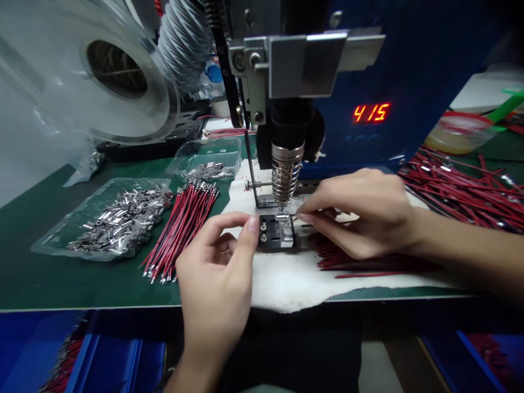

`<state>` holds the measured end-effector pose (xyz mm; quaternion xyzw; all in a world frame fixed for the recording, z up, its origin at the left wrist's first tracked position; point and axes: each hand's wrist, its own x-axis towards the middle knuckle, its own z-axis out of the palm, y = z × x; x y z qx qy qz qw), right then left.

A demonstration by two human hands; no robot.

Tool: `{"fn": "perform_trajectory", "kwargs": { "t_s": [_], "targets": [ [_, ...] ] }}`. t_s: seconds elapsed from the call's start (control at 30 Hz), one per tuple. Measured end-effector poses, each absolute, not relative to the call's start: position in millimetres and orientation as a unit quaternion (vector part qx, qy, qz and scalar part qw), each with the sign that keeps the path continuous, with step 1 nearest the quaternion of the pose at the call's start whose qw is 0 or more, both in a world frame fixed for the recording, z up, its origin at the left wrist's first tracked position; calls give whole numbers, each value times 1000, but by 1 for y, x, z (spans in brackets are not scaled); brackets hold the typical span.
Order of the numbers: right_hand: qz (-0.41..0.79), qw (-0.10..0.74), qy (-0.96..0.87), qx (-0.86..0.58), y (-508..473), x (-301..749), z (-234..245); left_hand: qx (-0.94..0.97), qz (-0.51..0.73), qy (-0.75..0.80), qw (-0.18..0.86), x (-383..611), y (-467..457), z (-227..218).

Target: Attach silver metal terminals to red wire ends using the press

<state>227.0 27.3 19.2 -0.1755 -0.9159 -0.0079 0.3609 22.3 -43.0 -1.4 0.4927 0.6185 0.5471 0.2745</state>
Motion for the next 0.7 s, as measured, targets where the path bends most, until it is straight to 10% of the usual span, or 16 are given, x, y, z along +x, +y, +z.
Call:
{"fn": "perform_trajectory", "kwargs": {
  "t_s": [0.3, 0.7],
  "targets": [
    [-130, 391, -903, -124, 1, 228, 24, 623, 519, 503, 300, 44, -67, -8],
    [35, 387, -915, -108, 5, 230, 24, 608, 574, 454, 309, 60, -66, -4]
  ]
}}
